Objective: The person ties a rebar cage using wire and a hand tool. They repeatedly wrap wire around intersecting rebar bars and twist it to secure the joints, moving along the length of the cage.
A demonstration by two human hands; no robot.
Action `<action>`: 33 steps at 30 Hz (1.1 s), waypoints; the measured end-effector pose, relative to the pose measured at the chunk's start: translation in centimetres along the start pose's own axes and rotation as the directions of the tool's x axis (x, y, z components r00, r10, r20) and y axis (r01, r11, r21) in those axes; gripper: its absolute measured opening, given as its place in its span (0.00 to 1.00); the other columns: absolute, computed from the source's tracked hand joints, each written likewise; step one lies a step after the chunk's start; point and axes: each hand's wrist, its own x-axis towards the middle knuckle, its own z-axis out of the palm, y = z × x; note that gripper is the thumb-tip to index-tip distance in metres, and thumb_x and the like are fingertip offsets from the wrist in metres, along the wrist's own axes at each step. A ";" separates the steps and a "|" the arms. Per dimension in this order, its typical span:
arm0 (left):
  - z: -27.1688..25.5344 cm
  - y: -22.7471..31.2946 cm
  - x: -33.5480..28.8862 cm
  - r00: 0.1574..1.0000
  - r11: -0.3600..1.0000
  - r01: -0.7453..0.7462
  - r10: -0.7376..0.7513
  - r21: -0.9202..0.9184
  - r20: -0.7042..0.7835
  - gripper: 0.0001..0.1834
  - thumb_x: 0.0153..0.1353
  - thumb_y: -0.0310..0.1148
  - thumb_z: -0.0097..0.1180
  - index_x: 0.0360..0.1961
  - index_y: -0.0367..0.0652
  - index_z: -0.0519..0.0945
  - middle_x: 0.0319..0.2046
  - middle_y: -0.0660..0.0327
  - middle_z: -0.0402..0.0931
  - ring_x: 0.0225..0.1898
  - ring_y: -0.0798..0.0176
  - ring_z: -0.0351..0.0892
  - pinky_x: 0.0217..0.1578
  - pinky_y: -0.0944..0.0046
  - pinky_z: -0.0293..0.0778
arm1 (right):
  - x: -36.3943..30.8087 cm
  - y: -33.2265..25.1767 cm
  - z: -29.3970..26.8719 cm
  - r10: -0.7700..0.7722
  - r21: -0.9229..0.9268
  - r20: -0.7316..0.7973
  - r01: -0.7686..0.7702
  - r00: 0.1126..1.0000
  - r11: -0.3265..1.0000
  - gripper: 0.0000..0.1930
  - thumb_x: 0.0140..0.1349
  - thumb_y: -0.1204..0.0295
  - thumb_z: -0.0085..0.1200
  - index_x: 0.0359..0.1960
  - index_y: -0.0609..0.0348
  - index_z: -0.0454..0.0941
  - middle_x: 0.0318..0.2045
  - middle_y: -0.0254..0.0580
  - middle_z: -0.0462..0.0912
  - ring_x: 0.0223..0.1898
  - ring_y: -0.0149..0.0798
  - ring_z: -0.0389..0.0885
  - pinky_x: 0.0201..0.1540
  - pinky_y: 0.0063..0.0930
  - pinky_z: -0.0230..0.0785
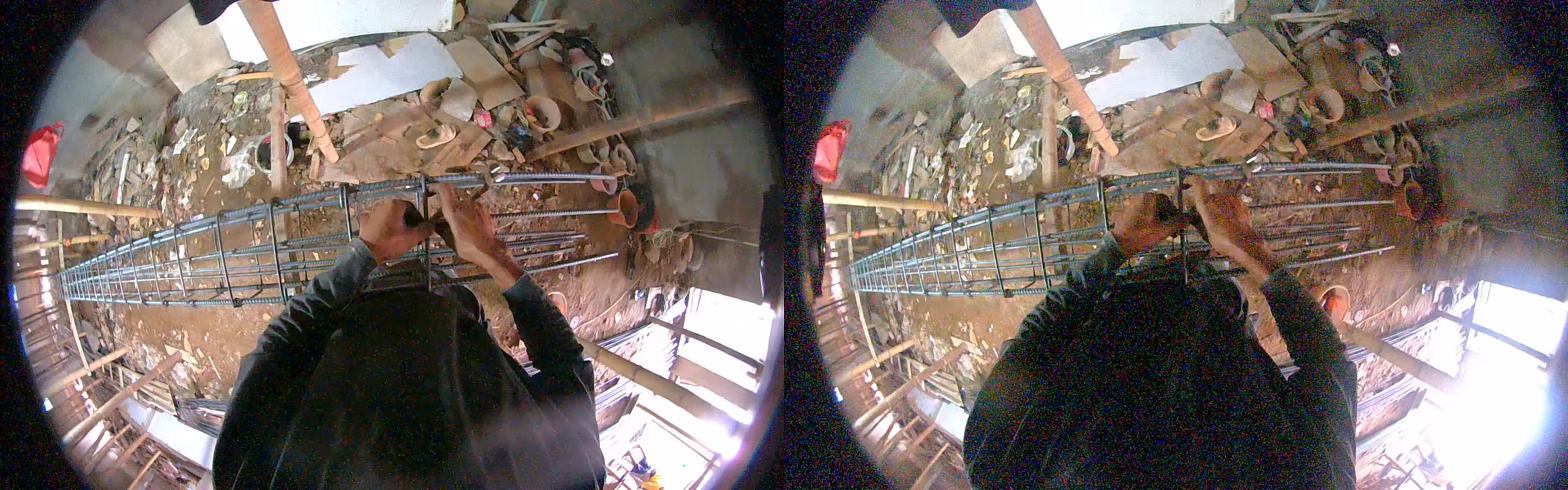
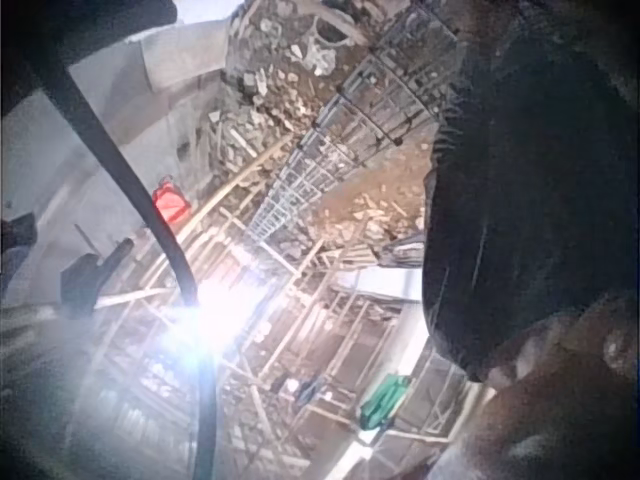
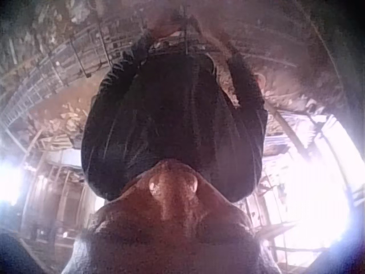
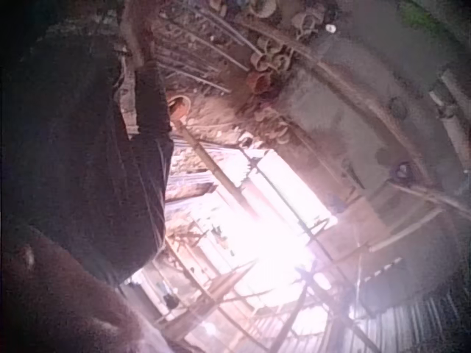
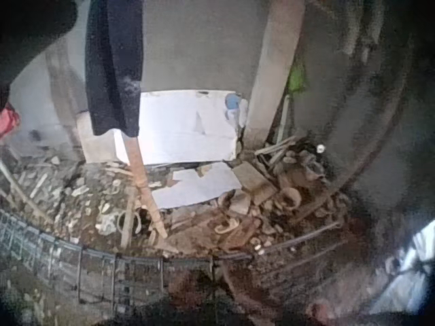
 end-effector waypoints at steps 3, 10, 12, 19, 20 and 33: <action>0.2 0.1 -0.2 0.999 0.999 0.032 -0.032 -0.029 0.029 0.22 0.57 0.53 0.73 0.28 0.42 0.90 0.24 0.54 0.87 0.26 0.52 0.87 0.33 0.53 0.82 | 0.4 -0.2 -1.6 0.143 0.117 0.186 -0.166 0.972 0.979 0.54 0.49 0.77 0.68 0.79 0.65 0.50 0.60 0.72 0.76 0.61 0.65 0.77 0.62 0.60 0.71; -0.2 0.0 1.2 0.992 0.994 0.081 -0.087 0.075 0.088 0.21 0.57 0.52 0.69 0.32 0.44 0.91 0.30 0.51 0.88 0.33 0.47 0.89 0.38 0.48 0.82 | 2.9 1.4 -2.8 0.140 0.742 0.219 -0.258 0.966 0.619 0.48 0.57 0.67 0.69 0.77 0.67 0.56 0.69 0.69 0.71 0.69 0.63 0.72 0.70 0.49 0.67; -0.5 0.1 1.4 0.989 0.993 0.077 -0.087 0.088 0.116 0.21 0.55 0.53 0.69 0.34 0.44 0.91 0.33 0.50 0.89 0.37 0.46 0.89 0.41 0.46 0.82 | 3.0 1.1 -2.7 0.207 0.700 0.134 -0.240 0.969 0.672 0.45 0.59 0.61 0.71 0.74 0.66 0.62 0.66 0.68 0.75 0.65 0.62 0.77 0.68 0.50 0.69; -0.6 -0.1 0.6 0.989 0.995 0.099 -0.098 -0.007 0.114 0.21 0.57 0.53 0.67 0.33 0.43 0.91 0.32 0.52 0.89 0.36 0.46 0.89 0.41 0.47 0.83 | 1.8 -1.6 -4.0 0.289 0.637 -0.007 -0.219 0.957 0.739 0.10 0.64 0.74 0.65 0.46 0.65 0.86 0.41 0.47 0.91 0.44 0.41 0.90 0.51 0.35 0.80; -0.4 -0.3 0.7 0.993 0.997 0.073 -0.070 -0.022 0.096 0.22 0.57 0.53 0.66 0.33 0.43 0.91 0.32 0.52 0.89 0.36 0.46 0.89 0.42 0.48 0.83 | 1.5 -2.0 -3.8 0.288 0.549 -0.051 -0.215 0.956 0.808 0.15 0.63 0.70 0.67 0.49 0.64 0.84 0.43 0.51 0.90 0.45 0.48 0.89 0.51 0.42 0.79; 1.0 -1.5 -1.1 0.999 0.999 -0.041 0.042 0.022 -0.023 0.34 0.56 0.60 0.71 0.51 0.42 0.83 0.36 0.50 0.88 0.43 0.42 0.87 0.50 0.43 0.77 | -2.4 -4.5 -2.4 0.249 0.552 -0.273 -0.061 0.929 0.832 0.26 0.64 0.66 0.65 0.62 0.65 0.74 0.49 0.62 0.84 0.49 0.67 0.81 0.54 0.58 0.72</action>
